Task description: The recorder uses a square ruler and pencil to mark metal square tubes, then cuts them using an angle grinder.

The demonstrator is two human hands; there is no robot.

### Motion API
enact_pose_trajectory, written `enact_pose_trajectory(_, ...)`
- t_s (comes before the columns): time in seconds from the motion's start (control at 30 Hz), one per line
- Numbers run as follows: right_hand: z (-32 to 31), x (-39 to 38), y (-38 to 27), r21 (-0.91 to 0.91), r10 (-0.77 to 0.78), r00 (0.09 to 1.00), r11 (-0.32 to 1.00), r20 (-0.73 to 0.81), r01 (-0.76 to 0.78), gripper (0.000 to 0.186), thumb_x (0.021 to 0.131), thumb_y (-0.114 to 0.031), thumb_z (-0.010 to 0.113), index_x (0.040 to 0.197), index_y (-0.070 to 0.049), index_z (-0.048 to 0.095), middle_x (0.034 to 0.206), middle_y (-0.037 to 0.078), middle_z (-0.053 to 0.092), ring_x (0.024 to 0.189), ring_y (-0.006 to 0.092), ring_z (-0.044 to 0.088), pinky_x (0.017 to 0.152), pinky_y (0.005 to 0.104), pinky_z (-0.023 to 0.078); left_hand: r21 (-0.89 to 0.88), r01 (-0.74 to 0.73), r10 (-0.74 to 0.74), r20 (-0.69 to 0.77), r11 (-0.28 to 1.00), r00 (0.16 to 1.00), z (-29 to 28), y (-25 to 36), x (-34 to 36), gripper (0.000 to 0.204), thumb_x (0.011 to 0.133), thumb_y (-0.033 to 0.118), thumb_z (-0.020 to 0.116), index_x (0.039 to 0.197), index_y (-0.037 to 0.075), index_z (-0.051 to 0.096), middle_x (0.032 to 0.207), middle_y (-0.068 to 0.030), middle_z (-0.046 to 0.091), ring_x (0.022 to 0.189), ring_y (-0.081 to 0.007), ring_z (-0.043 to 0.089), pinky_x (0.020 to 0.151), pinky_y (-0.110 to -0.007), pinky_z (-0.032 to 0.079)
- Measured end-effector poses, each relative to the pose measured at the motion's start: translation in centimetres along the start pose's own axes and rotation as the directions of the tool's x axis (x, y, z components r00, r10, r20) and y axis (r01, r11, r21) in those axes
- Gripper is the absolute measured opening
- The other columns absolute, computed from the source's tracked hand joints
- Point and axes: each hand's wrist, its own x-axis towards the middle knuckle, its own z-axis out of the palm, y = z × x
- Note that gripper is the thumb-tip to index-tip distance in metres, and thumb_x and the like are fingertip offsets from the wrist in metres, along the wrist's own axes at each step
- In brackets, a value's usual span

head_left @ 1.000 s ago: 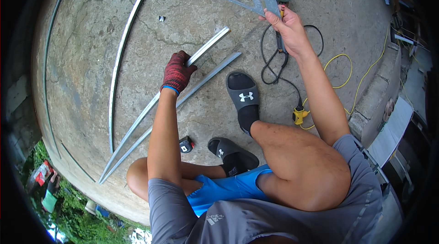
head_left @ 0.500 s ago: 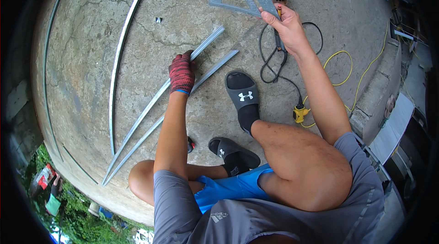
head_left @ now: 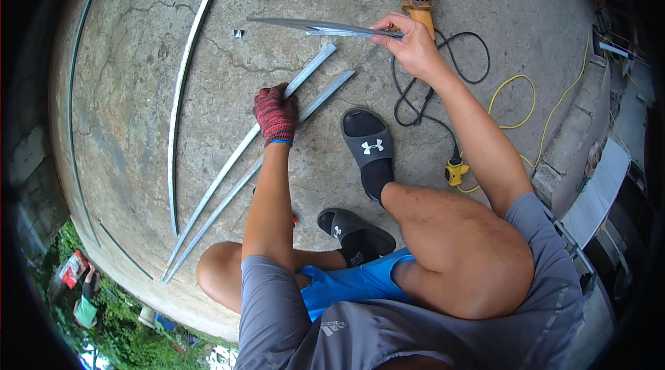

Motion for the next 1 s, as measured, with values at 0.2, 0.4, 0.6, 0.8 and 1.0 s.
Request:
enact_pose_trajectory(0.2,2.5,0.7,0.3,-0.219,-0.302,0.935,0.915,0.187,0.339,0.031,0.075,0.012,0.065,0.098,-0.006,0.076,0.106,0.004,0.073,0.104,0.0263,0.061,0.097,0.039,0.047,-0.82,0.044,-0.415,-0.241,0.57,0.877,-3.4,-3.9,2.5,0.035,0.105,0.015,0.065,0.137,0.002,0.063,0.135,-0.0126,0.069,0.122,-0.0217,0.064,0.109,-0.036,0.049)
enact_pose_trajectory(0.4,5.7,1.9,-2.4,-0.167,-0.535,0.781,0.78,0.323,0.603,0.022,0.075,0.004,0.074,0.09,-0.013,0.073,0.1,-0.006,0.07,0.102,0.0212,0.058,0.095,0.0367,0.044,-0.325,-0.301,0.41,0.351,0.897,0.842,-12.0,4.9,4.4,0.056,0.096,0.017,0.077,0.148,0.009,0.059,0.145,-0.0132,0.064,0.138,-0.0263,0.056,0.118,-0.038,0.041)
enact_pose_trajectory(0.6,7.8,2.0,-1.1,-0.182,-0.52,0.817,0.803,0.249,0.567,0.018,0.076,0.003,0.072,0.084,-0.013,0.073,0.093,-0.005,0.071,0.099,0.0207,0.058,0.092,0.036,0.044,-0.471,0.005,0.236,0.451,0.882,0.861,-6.9,2.5,3.1,0.031,0.097,0.011,0.073,0.128,0.007,0.07,0.125,-0.0141,0.072,0.114,-0.03,0.069,0.1,-0.039,0.053)
enact_pose_trajectory(0.8,8.1,0.9,2.3,-0.019,-0.315,0.94,0.947,0.132,0.32,0.02,0.078,0.002,0.068,0.088,-0.014,0.077,0.103,-0.003,0.074,0.095,0.0231,0.059,0.095,0.0375,0.046,-0.525,-0.059,0.255,0.308,0.849,0.917,-4.6,5.2,1.2,0.031,0.098,0.01,0.068,0.128,0.006,0.071,0.121,-0.0183,0.073,0.113,-0.0341,0.071,0.097,-0.04,0.055)
enact_pose_trajectory(1.0,7.3,0.7,1.4,-0.039,-0.054,0.998,0.998,-0.028,0.053,0.028,0.087,0.0,0.066,0.113,-0.008,0.071,0.127,0.012,0.068,0.105,0.028,0.063,0.1,0.04,0.05,-0.23,-0.108,0.141,0.133,0.967,0.981,-3.4,3.9,4.3,0.036,0.099,0.017,0.069,0.134,0.02,0.071,0.122,-0.0179,0.07,0.111,-0.0358,0.07,0.096,-0.044,0.055)
